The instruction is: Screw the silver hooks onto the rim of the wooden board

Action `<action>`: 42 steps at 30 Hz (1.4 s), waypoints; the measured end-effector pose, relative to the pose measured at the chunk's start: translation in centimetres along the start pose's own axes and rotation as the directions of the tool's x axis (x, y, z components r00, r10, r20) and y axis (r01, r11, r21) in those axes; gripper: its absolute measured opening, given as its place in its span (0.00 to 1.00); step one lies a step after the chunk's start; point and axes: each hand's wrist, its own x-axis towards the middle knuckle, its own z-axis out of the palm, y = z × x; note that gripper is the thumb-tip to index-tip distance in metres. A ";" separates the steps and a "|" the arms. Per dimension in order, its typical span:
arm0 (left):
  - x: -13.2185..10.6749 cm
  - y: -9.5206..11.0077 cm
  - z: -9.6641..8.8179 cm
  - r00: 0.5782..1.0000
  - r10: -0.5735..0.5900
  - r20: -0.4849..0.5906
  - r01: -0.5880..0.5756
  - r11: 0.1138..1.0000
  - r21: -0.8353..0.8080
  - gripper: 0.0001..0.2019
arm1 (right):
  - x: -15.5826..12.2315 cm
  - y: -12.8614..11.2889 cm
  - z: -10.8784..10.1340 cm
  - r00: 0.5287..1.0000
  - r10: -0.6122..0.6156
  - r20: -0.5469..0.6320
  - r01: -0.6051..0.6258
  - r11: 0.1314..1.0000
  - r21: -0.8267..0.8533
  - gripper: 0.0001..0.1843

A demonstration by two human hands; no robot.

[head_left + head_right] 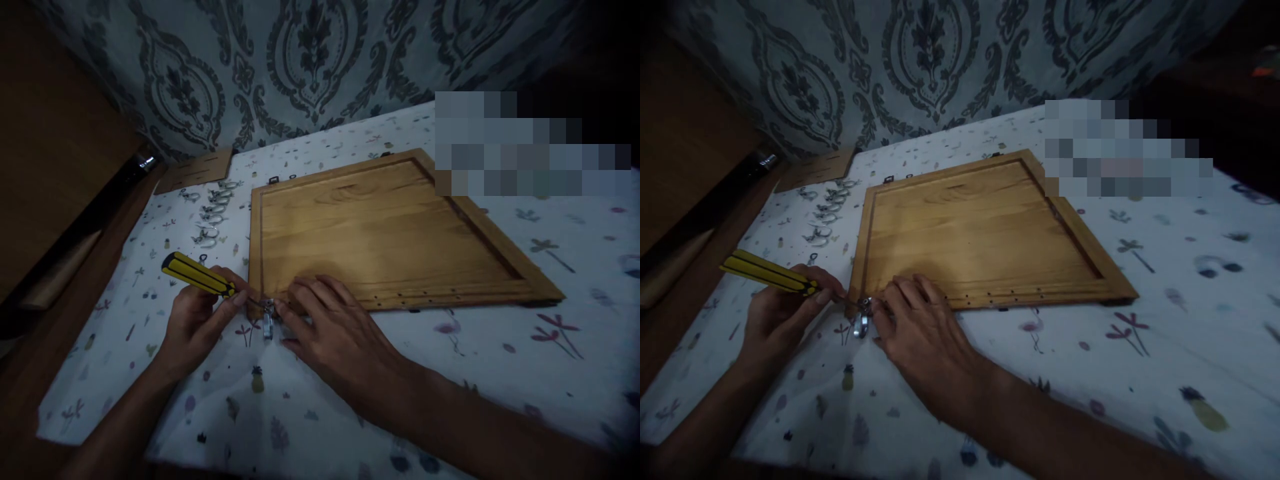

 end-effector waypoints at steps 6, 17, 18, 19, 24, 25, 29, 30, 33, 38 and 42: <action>-0.1 0.0 0.0 0.999 0.014 0.036 -0.015 1.000 0.006 0.06 | 0.1 0.0 0.0 0.999 -0.014 -0.033 0.014 1.000 -0.009 0.14; 0.0 -0.2 -0.4 0.999 0.027 0.026 -0.029 0.997 0.071 0.03 | 0.0 0.0 0.2 1.000 -0.003 0.008 0.003 1.000 0.005 0.16; -0.1 -0.2 -0.3 1.000 0.020 0.015 -0.021 0.997 0.075 0.03 | 0.0 0.0 0.2 1.000 -0.001 0.012 0.000 1.000 0.009 0.16; -0.1 -0.1 -0.2 1.000 0.006 0.003 -0.006 0.997 0.080 0.02 | 0.0 0.0 0.2 1.000 0.001 0.013 -0.001 1.000 0.012 0.16; -0.2 0.2 0.1 1.000 -0.003 -0.018 0.004 0.995 0.097 0.02 | 0.1 0.0 0.2 1.000 -0.002 -0.007 0.002 1.000 0.008 0.15; -0.1 0.2 0.1 1.000 0.003 -0.018 -0.001 0.995 0.097 0.02 | 0.1 0.0 0.2 1.000 -0.003 -0.007 0.003 1.000 0.006 0.15; 0.2 0.3 -0.2 1.000 -0.014 -0.010 0.015 0.999 0.049 0.04 | 0.1 0.0 0.1 1.000 -0.011 0.002 0.011 1.000 0.001 0.15; 0.2 0.3 -0.3 1.000 -0.021 -0.009 0.021 0.999 0.039 0.04 | 0.1 0.0 0.1 1.000 -0.014 0.002 0.014 1.000 0.004 0.15; 0.3 0.3 -0.7 0.998 -0.058 -0.001 0.058 0.997 0.048 0.05 | 0.2 0.0 0.0 1.000 -0.011 0.003 0.011 1.000 0.016 0.15; 0.1 0.8 -0.7 0.998 -0.066 0.019 0.064 0.995 0.071 0.06 | 0.2 0.1 -0.1 1.000 -0.010 0.016 0.010 1.000 0.016 0.16; -0.1 1.4 -0.4 0.999 -0.036 -0.031 0.034 0.996 -0.084 0.09 | 0.1 0.1 0.0 1.000 -0.007 0.015 0.007 1.000 0.006 0.16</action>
